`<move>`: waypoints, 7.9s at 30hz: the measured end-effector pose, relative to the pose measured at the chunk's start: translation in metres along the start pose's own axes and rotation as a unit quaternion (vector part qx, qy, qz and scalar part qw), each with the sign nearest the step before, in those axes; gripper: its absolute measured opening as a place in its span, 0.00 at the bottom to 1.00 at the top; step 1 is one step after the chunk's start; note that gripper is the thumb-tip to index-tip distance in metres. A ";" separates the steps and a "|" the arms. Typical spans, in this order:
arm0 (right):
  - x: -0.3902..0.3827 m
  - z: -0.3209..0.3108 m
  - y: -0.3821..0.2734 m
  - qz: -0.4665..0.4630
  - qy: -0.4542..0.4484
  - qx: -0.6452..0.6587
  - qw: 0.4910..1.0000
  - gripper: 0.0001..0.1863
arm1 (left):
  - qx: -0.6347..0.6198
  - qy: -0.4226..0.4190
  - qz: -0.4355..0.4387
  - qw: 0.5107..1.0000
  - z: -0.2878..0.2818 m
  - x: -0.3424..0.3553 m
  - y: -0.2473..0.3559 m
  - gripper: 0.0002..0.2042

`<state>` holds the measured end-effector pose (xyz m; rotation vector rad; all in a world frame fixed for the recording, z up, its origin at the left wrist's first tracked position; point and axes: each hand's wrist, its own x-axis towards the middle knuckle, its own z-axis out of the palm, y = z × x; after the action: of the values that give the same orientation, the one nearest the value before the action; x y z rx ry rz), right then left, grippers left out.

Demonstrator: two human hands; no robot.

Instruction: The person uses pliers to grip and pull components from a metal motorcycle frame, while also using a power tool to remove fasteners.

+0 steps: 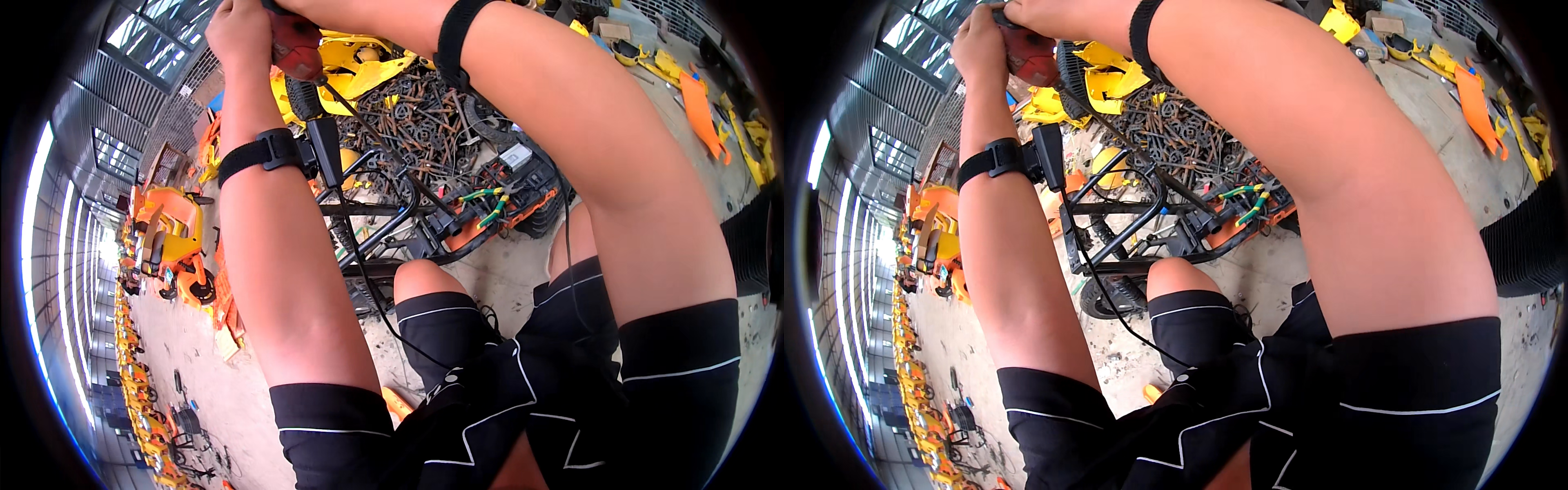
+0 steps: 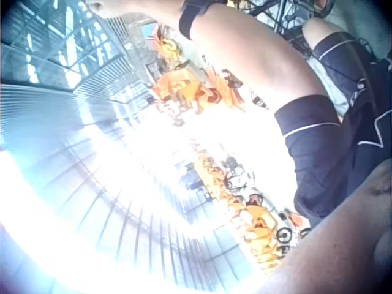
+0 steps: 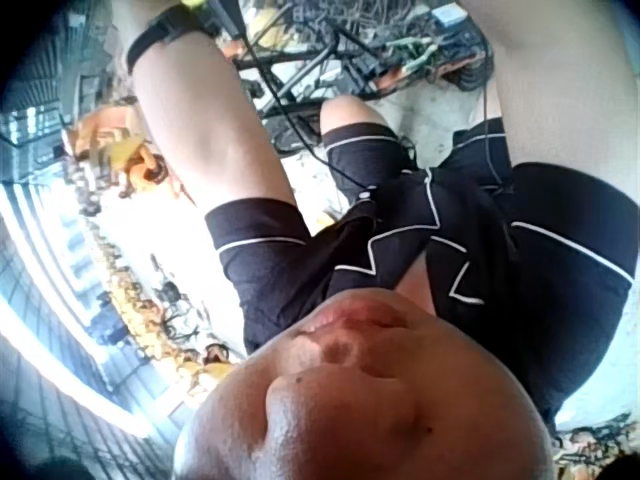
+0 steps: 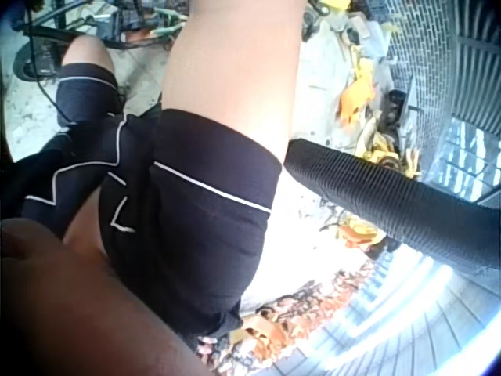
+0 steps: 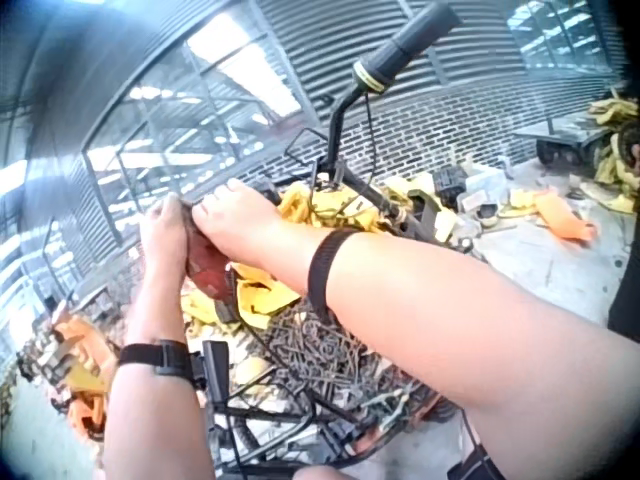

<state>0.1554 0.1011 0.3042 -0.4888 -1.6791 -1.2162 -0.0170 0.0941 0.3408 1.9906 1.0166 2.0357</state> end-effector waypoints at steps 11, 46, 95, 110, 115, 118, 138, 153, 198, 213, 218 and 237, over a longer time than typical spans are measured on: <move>0.015 -0.011 -0.007 0.010 -0.156 0.007 0.988 0.09 | -0.010 0.035 -0.125 0.992 -0.024 -0.060 -0.006 0.36; 0.083 -0.091 0.000 0.089 -0.481 0.033 0.872 0.35 | 0.497 -0.203 -0.180 0.824 -0.058 -0.381 -0.058 0.18; -0.566 -0.141 -0.153 0.963 -0.078 0.057 0.252 0.41 | 0.543 -0.147 -0.084 0.822 -0.065 -0.386 -0.064 0.12; -0.467 -0.153 -0.215 0.652 -0.570 0.045 0.498 0.27 | 0.520 -0.169 -0.062 0.835 -0.046 -0.385 -0.064 0.12; -0.458 -0.160 -0.266 0.495 -0.592 0.107 0.627 0.27 | 0.526 -0.172 -0.066 0.830 -0.049 -0.391 -0.068 0.12; -0.469 -0.153 -0.293 0.440 -0.586 0.095 0.674 0.28 | 0.550 -0.176 -0.063 0.814 -0.054 -0.388 -0.067 0.13; -0.334 -0.104 -0.102 0.730 0.002 0.534 0.425 0.09 | 0.563 -0.148 -0.070 0.810 -0.048 -0.390 -0.067 0.11; -0.358 -0.099 -0.133 0.855 0.022 0.384 0.347 0.20 | 0.546 -0.192 -0.163 0.799 -0.043 -0.386 -0.067 0.16; -0.291 -0.117 -0.094 0.888 -0.130 0.418 0.141 0.13 | -0.204 -0.059 -0.480 0.851 0.100 -0.403 -0.033 0.15; -0.308 -0.121 -0.102 0.800 -0.240 0.522 0.173 0.18 | -0.232 0.042 -0.475 0.848 0.096 -0.407 -0.063 0.19; -0.315 -0.126 -0.112 0.782 -0.236 0.521 0.248 0.25 | -0.371 0.081 -0.485 0.788 0.097 -0.408 -0.058 0.19; -0.284 -0.154 -0.131 0.604 -0.390 0.693 0.051 0.18 | -0.527 0.014 -0.524 0.669 0.068 -0.397 -0.052 0.35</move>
<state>0.2553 -0.0313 -0.0025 -0.8010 -1.2565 2.3067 0.0784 -0.0476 -0.0281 0.4911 0.4745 1.3306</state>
